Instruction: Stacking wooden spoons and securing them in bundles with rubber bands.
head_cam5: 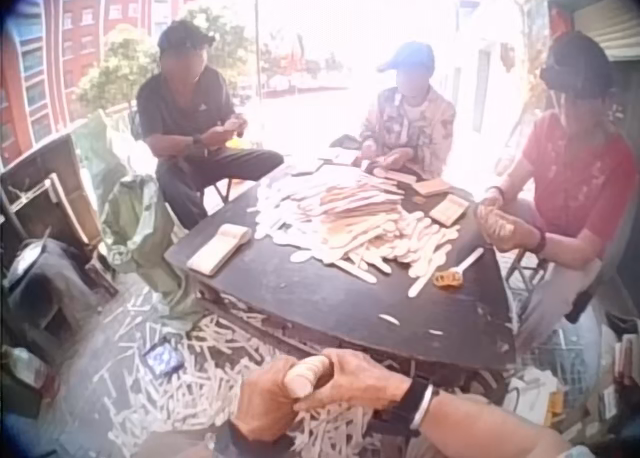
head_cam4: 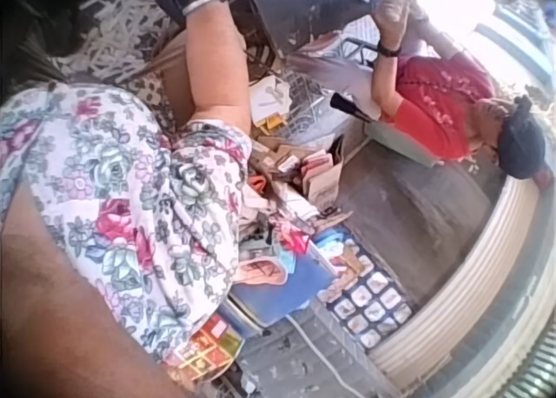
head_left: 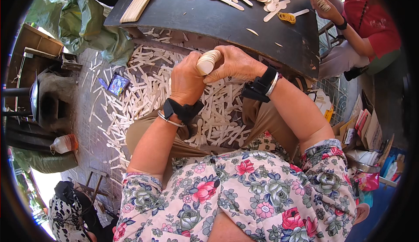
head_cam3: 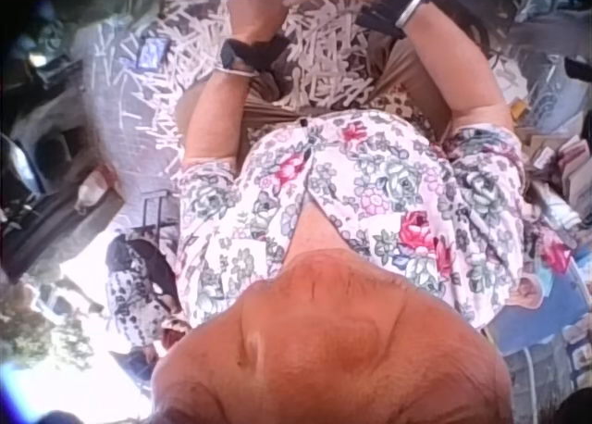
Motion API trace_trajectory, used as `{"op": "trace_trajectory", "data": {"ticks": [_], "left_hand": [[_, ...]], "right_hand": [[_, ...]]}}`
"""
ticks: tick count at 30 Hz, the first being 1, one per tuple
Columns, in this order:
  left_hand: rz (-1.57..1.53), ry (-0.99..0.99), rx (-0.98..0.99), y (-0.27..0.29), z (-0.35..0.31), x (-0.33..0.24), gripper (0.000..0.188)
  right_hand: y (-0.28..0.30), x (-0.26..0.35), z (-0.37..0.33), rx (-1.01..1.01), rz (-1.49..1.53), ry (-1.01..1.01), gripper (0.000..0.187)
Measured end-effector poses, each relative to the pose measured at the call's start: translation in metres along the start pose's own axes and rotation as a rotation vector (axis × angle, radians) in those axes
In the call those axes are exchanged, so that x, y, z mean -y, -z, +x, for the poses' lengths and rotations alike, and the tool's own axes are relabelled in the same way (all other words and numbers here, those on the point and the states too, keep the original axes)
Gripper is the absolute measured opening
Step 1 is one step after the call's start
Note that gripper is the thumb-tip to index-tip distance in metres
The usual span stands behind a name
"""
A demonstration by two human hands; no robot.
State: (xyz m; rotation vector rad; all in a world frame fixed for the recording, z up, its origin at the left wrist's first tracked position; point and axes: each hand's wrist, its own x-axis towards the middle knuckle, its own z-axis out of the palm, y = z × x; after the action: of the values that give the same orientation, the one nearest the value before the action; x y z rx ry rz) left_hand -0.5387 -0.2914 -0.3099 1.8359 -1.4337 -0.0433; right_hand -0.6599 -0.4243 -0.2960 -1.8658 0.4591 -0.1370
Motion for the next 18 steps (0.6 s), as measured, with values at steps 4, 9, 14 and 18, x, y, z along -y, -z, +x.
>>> {"op": "trace_trajectory", "data": {"ticks": [4,9,14,18], "left_hand": [[-0.225,0.225,-0.055,0.001,0.003,0.009,0.015],[-0.593,0.381,-0.031,0.011,0.009,0.028,0.017],[-0.845,0.545,0.112,0.021,0.010,0.024,0.023],[-0.973,0.457,0.281,0.015,0.005,0.023,0.022]], "right_hand": [[0.001,0.013,-0.002,0.179,0.001,-0.209,0.035],[-0.001,0.024,-0.014,0.284,0.140,-0.175,0.018],[-0.017,0.044,-0.024,-0.131,-0.262,0.800,0.011],[-0.031,0.047,-0.021,0.237,-0.044,0.792,0.007]]}}
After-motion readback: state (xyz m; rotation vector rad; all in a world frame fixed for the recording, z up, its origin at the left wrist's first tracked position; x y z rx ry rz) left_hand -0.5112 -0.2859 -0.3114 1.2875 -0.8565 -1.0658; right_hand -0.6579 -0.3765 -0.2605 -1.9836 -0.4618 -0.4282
